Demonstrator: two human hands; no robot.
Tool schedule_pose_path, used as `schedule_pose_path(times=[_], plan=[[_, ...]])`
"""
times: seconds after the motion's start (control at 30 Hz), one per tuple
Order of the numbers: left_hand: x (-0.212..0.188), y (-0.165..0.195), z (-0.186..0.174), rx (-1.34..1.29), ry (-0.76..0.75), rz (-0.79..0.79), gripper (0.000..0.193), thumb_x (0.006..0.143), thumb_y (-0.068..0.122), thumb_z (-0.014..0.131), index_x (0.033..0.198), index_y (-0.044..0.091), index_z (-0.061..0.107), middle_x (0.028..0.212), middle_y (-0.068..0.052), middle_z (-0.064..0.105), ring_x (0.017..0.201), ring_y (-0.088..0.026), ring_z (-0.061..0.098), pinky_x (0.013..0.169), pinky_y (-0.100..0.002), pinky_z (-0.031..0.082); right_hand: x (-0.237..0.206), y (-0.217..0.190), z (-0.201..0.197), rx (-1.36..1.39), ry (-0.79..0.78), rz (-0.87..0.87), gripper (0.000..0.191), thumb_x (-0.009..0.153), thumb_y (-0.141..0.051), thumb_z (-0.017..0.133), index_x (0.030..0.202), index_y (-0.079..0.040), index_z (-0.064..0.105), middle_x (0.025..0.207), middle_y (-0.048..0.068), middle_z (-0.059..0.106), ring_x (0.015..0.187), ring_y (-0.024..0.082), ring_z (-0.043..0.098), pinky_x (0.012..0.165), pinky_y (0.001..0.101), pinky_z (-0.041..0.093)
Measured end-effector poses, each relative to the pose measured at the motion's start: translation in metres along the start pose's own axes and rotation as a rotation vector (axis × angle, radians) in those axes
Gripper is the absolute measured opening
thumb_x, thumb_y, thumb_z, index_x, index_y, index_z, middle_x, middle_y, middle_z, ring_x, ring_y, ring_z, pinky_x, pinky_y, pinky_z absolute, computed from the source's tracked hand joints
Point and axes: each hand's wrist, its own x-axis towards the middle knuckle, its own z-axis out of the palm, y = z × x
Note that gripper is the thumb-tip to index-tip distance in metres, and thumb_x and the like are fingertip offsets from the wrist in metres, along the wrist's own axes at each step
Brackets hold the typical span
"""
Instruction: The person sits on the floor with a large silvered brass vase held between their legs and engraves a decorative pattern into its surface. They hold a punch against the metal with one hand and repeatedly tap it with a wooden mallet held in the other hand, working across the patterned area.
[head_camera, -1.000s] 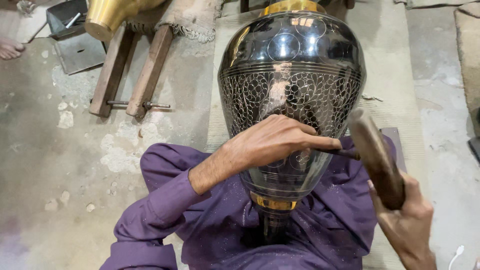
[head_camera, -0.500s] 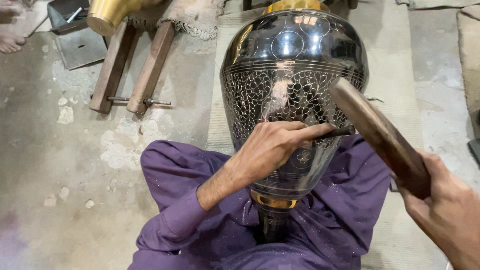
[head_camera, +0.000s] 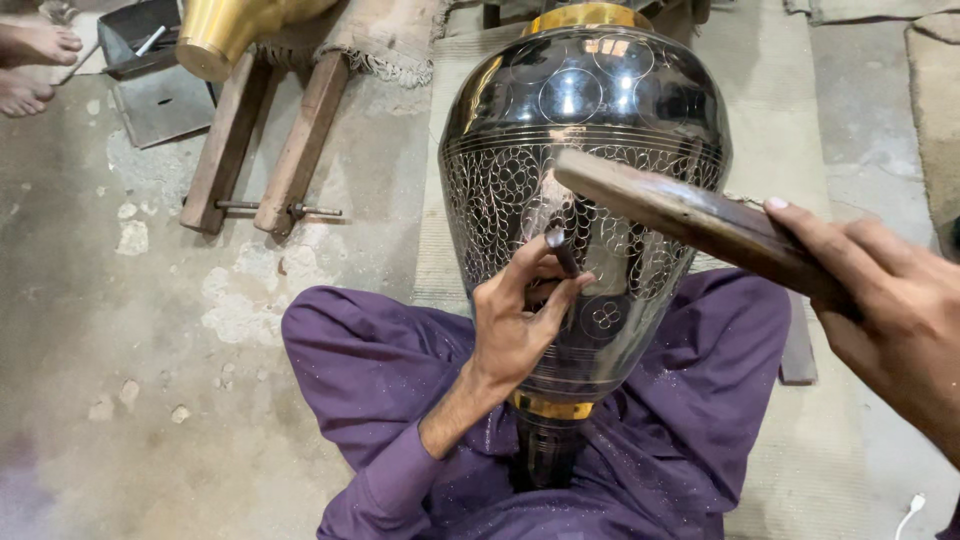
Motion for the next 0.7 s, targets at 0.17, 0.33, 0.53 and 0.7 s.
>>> schedule_pose_path(times=[0.17,0.33,0.53,0.7], plan=[[-0.004,0.004,0.001,-0.017,0.026,-0.041,0.051,0.100,0.006,0.072,0.144,0.013,0.047,0.106,-0.009,0.076,0.099,-0.020,0.080,0.087,-0.030,0.071,0.026,-0.020,-0.032,0.349,0.172,-0.180,0.075,0.079,0.006,0.069,0.150,-0.006,0.047,0.115,0.020,0.066,0.098,0.029,0.070,0.083,0.0397,0.057],[-0.001,0.005,0.001,0.072,0.026,-0.014,0.041,0.101,0.006,0.074,0.136,0.013,0.054,0.103,-0.007,0.078,0.095,-0.017,0.081,0.083,-0.027,0.072,0.040,-0.030,-0.049,-0.080,-0.059,-0.280,0.075,0.082,0.001,0.073,0.152,-0.017,0.053,0.101,0.010,0.074,0.083,0.023,0.071,0.078,0.0392,0.059],[0.003,0.013,-0.001,0.030,0.023,-0.041,0.045,0.098,0.006,0.074,0.138,0.010,0.054,0.107,-0.010,0.078,0.099,-0.020,0.080,0.085,-0.031,0.070,0.037,-0.035,-0.042,-0.189,-0.116,-0.190,0.070,0.084,-0.004,0.073,0.150,-0.020,0.055,0.098,0.004,0.071,0.079,0.018,0.070,0.076,0.0329,0.060],[0.011,0.010,-0.005,0.018,-0.074,-0.040,0.052,0.099,0.011,0.074,0.146,0.014,0.053,0.110,-0.010,0.080,0.100,-0.020,0.081,0.087,-0.032,0.071,0.033,-0.032,-0.036,0.030,0.020,-0.096,0.061,0.082,0.002,0.074,0.140,-0.012,0.060,0.097,0.010,0.069,0.082,0.023,0.070,0.075,0.0367,0.057]])
